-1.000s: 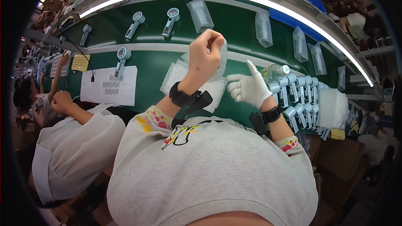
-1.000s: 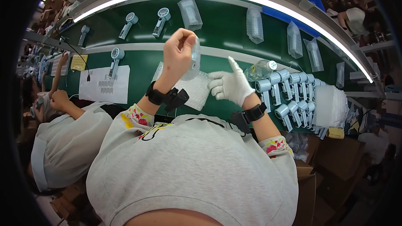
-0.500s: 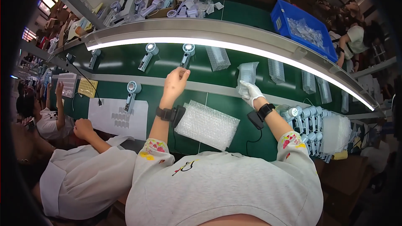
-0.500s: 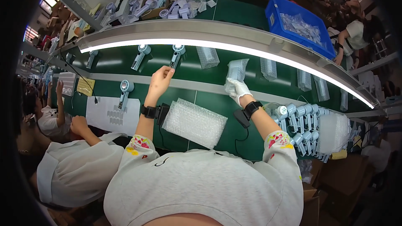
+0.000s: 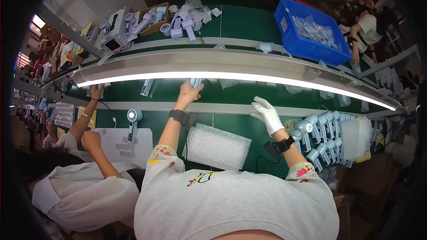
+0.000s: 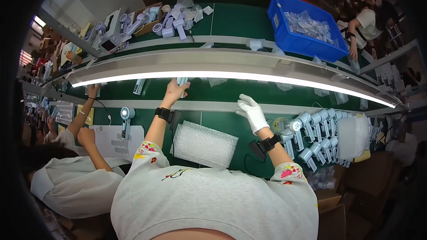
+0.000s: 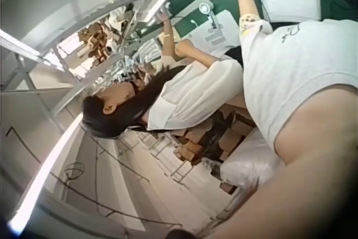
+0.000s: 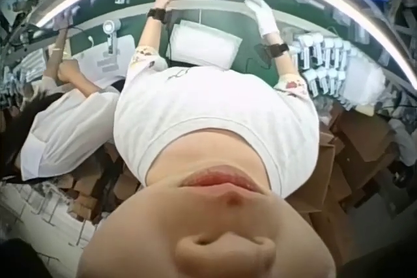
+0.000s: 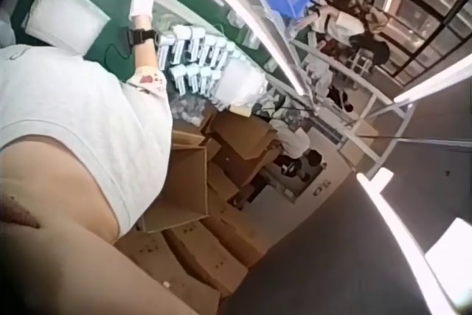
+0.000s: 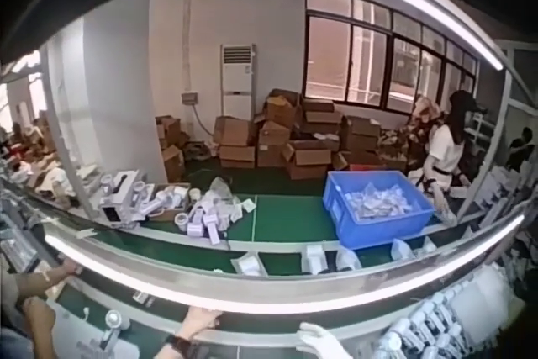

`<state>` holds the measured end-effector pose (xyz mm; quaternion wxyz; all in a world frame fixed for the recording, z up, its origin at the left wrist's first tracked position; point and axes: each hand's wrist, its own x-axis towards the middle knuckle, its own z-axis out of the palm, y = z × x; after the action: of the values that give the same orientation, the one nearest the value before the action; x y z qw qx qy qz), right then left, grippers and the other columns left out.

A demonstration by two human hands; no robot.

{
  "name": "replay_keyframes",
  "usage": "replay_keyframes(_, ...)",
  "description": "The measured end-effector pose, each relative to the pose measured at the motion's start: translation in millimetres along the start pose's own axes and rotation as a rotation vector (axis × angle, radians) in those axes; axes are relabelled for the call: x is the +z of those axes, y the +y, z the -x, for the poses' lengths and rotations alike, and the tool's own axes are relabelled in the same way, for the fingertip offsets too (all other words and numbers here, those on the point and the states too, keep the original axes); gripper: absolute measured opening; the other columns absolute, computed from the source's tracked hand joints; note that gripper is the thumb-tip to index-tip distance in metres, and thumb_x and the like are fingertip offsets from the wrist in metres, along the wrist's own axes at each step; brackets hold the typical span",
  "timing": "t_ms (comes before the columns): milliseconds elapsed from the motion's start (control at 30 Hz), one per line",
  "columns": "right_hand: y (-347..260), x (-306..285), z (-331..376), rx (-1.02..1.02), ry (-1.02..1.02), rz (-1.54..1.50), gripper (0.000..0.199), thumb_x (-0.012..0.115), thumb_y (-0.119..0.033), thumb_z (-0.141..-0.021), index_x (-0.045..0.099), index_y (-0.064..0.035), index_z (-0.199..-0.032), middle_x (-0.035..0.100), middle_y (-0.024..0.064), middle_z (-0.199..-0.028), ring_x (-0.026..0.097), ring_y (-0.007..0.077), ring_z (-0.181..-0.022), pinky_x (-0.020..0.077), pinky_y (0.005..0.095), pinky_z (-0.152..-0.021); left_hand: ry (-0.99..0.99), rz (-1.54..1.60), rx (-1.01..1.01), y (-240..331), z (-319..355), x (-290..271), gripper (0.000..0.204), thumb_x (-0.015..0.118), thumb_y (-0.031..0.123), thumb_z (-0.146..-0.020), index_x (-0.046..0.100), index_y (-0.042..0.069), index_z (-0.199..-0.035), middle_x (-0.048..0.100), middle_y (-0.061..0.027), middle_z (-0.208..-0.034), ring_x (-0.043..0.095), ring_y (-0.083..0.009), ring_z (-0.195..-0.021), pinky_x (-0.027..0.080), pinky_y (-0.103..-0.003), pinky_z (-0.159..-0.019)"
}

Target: The person slides fans into plastic sleeves, places them into a cardboard box, and then applies hand sanitizer from a bottle before resuming the task.

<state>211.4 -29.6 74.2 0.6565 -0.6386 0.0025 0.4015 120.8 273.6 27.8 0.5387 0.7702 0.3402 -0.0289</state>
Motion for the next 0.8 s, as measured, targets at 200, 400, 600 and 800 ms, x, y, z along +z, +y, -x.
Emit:
replay_keyframes(200, -41.9, 73.2, 85.0, -1.096, -0.020, 1.433, 0.060, 0.056, -0.035, -0.083, 0.037, -0.0075, -0.133, 0.037, 0.0180, -0.136, 0.038, 0.0339, -0.124, 0.0249, 0.0455, -0.103, 0.192, -0.053, 0.381, 55.9, 137.0, 53.0, 0.035, 0.068, 0.016, -0.071, 0.051, 0.000, -0.097, 0.062, -0.0188, -0.077, 0.063, -0.0314, -0.070, 0.050, -0.037, -0.060)
replay_keyframes(400, -83.4, 101.6, 106.2, -1.275, 0.244, 1.559, 0.063, 0.056, -0.050, -0.076, 0.050, -0.0091, -0.124, 0.048, 0.0148, -0.127, 0.041, 0.0318, -0.120, 0.0271, 0.0492, -0.100, 0.338, -0.152, 0.653, 66.7, 217.0, 84.5, 0.035, 0.067, 0.012, -0.069, 0.052, 0.004, -0.099, 0.061, -0.0174, -0.081, 0.060, -0.0359, -0.073, 0.049, -0.039, -0.063)
replay_keyframes(600, -81.2, 77.1, 131.3, -1.380, 0.103, 1.204, 0.045, 0.062, -0.031, -0.077, 0.055, -0.0075, -0.115, 0.054, 0.0148, -0.117, 0.054, 0.0282, -0.102, 0.0433, 0.0405, -0.085, 0.306, -0.219, 0.621, 77.6, 252.6, 96.7, 0.038, 0.066, 0.007, -0.068, 0.051, 0.008, -0.103, 0.061, -0.0154, -0.082, 0.060, -0.0348, -0.073, 0.049, -0.039, -0.064)
replay_keyframes(800, -49.2, 90.0, 141.1, -0.889, 0.246, -0.025, 0.033, 0.061, -0.015, -0.079, 0.055, -0.0035, -0.109, 0.060, 0.0151, -0.102, 0.060, 0.0225, -0.087, 0.0501, 0.0312, -0.073, 0.634, -0.242, 0.762, 97.8, 260.4, 115.7, 0.043, 0.067, 0.010, -0.068, 0.049, 0.005, -0.107, 0.058, -0.0137, -0.081, 0.059, -0.0340, -0.070, 0.048, -0.039, -0.064)
